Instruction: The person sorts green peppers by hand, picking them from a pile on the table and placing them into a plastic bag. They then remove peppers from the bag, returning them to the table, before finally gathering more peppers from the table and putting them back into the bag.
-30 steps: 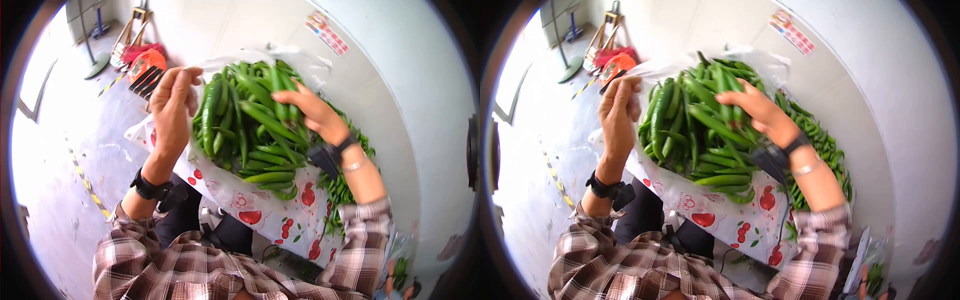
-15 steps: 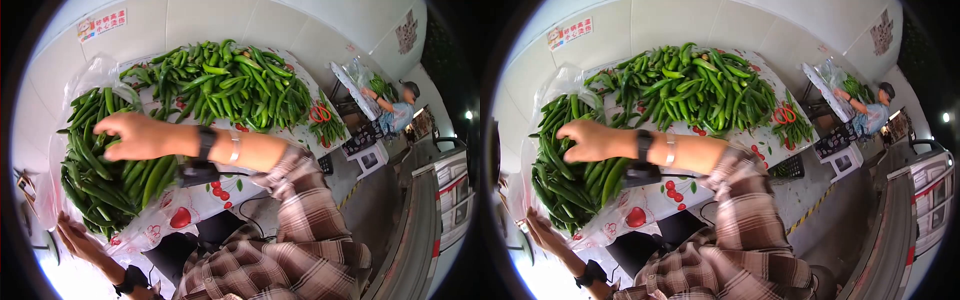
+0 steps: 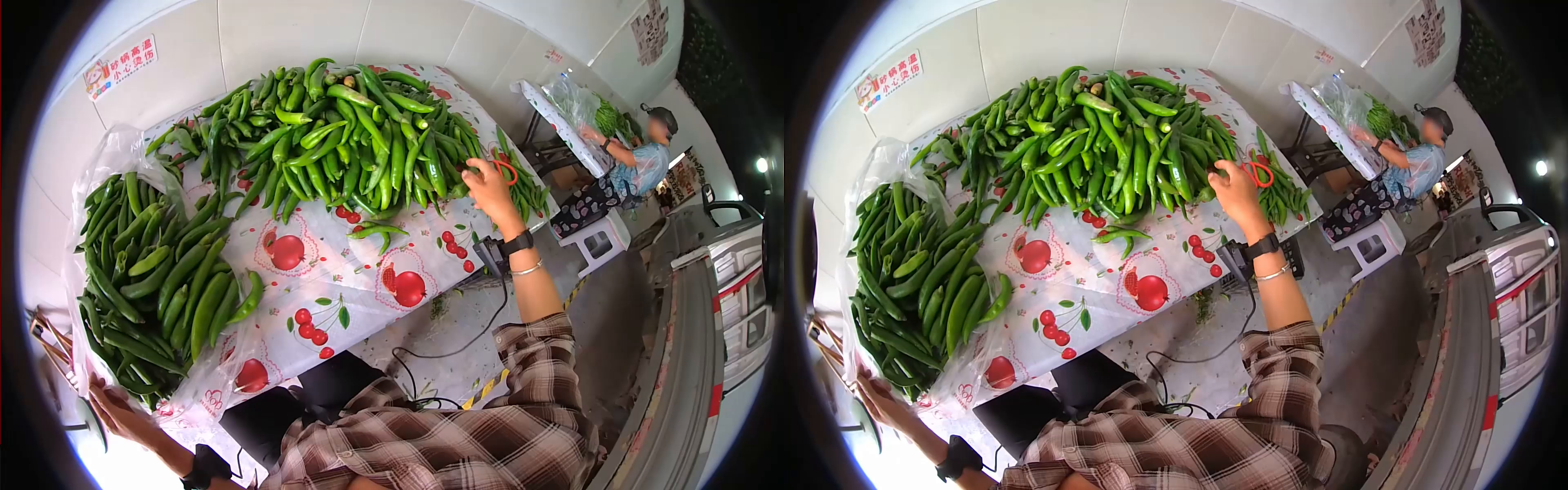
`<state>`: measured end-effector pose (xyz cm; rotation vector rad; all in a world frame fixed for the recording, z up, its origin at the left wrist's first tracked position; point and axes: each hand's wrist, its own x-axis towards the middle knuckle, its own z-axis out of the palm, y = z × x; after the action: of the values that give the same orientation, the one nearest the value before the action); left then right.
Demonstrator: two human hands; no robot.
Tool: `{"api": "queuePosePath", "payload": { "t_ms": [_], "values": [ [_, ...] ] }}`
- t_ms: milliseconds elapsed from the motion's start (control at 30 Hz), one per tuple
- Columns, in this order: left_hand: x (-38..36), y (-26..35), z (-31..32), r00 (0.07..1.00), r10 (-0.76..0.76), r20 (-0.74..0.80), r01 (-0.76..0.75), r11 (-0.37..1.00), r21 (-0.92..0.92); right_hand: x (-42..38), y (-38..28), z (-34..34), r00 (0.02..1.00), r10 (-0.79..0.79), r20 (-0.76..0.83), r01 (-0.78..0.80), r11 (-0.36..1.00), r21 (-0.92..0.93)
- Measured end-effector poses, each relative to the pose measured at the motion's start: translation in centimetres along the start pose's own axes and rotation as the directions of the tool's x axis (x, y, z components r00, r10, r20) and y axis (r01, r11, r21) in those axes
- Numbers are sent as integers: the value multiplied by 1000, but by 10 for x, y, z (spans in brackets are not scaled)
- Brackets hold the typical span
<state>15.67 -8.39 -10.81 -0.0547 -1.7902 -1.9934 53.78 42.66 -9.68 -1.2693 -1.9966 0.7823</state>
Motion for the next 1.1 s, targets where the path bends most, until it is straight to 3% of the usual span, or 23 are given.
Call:
{"api": "queuePosePath", "payload": {
  "t_ms": [67, 167, 300, 367, 467, 633, 767, 833, 900, 933, 1067, 1100],
  "values": [
    [6, -5, -4, 1000, 13, 25, -13, 999, 31, 8, 18, 6, 998, 20, -64, -30, 988, -154],
    [1, 5, 5, 1000, 11, -18, -11, 1000, 14, 16, 12, 6, 990, 140, -26, -142, 984, -106],
    [10, -6, -4, 998, 61, 5, -61, 997, 45, 23, 23, 2, 998, 62, -27, -65, 986, -153],
    [11, -7, -6, 999, 31, -17, -30, 998, 61, 22, 23, -4, 981, 193, 27, -195, 975, 102],
    [11, -6, -6, 999, 22, -41, -20, 999, 45, 27, 40, -22, 964, 221, 151, -249, 945, 212],
    [15, -9, -9, 999, -8, -50, 7, 1000, -21, 48, 36, -58, 978, 202, 56, -210, 941, 265],
    [11, -9, -5, 998, -7, -70, 6, 1000, -17, 80, 34, -61, 983, 183, 19, -184, 972, 149],
    [10, -9, -4, 996, 0, -84, 4, 999, 43, 104, 43, -49, 986, 167, 10, -166, 968, 189],
    [11, -8, -4, 996, 8, -90, -4, 999, 51, 127, 58, -35, 992, 74, -98, -70, 997, 45],
    [11, -8, -5, 995, 12, -96, -7, 998, 55, 134, 64, -30, 993, 72, -96, -68, 997, 48],
    [15, -14, -13, 994, 4, -113, -3, 1000, 3, 164, 89, -10, 996, 84, -13, -84, 951, -296],
    [14, -10, -11, 994, 6, -106, -5, 1000, 6, 164, 83, -8, 996, 84, -8, -83, 952, -296]
  ]
}}
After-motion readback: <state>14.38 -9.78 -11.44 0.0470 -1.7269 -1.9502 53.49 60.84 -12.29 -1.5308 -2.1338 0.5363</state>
